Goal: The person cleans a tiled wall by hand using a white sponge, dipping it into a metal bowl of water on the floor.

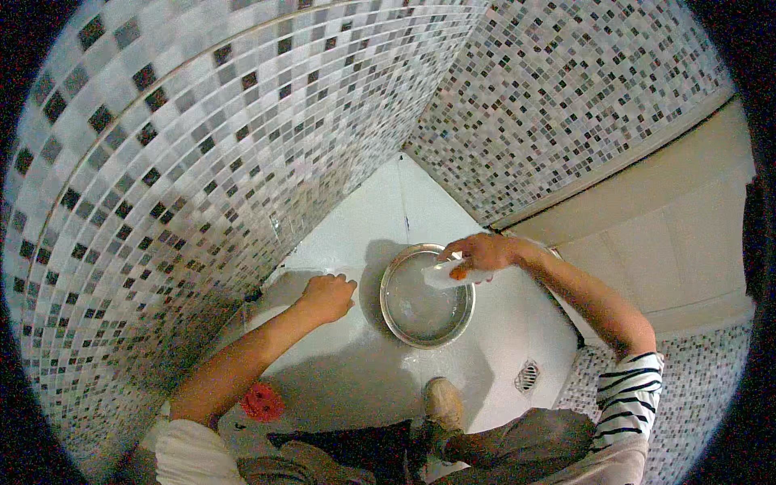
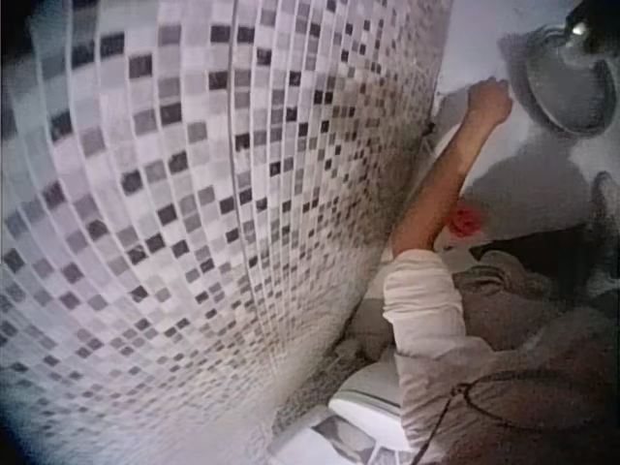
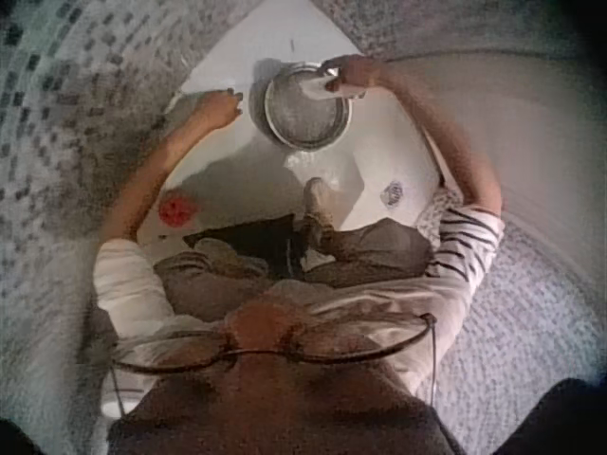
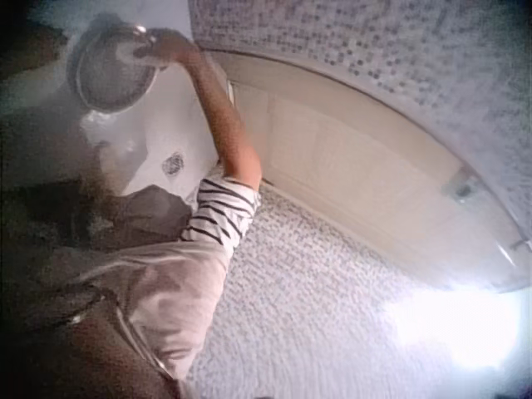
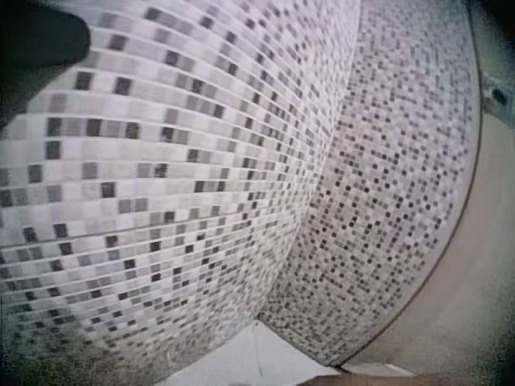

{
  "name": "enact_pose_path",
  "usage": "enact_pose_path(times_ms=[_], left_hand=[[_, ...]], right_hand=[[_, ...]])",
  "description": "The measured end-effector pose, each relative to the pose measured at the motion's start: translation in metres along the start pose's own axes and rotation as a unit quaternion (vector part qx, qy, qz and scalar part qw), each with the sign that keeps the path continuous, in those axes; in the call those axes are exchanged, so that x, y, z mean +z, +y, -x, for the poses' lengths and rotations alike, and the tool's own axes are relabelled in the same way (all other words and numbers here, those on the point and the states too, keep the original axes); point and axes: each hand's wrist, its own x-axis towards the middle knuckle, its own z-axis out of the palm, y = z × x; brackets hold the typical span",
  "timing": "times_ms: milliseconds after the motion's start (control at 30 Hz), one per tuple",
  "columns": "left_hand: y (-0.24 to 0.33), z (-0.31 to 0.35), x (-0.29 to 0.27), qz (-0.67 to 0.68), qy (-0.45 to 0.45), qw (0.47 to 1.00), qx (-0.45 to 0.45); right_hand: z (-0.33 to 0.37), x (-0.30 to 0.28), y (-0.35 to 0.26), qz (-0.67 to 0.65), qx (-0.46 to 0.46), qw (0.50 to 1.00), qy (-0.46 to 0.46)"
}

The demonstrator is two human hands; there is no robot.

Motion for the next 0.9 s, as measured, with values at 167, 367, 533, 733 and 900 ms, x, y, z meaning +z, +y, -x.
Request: enact_pose_path(times_ms=[167,367,533,733,900], left_hand=[[0.015,0.008,0.011,-0.026,0.034,0.999,0.031],[0.015,0.022,0.035,-0.076,0.113,0.986,0.1],[0.011,0.05,0.032,-0.153,0.131,0.975,0.089],[0.01,0.07,0.028,-0.137,0.127,0.981,0.053],[0.01,0.084,0.024,-0.176,0.095,0.979,0.035]], right_hand=[[-0.037,0.027,-0.001,0.101,0.016,0.991,0.092],[-0.055,0.113,0.047,0.197,-0.067,0.945,0.251],[-0.054,0.122,0.047,0.245,-0.058,0.949,0.191],[-0.061,0.114,0.068,0.284,-0.047,0.949,0.128],[-0.06,0.12,0.069,0.259,-0.09,0.941,0.196]])
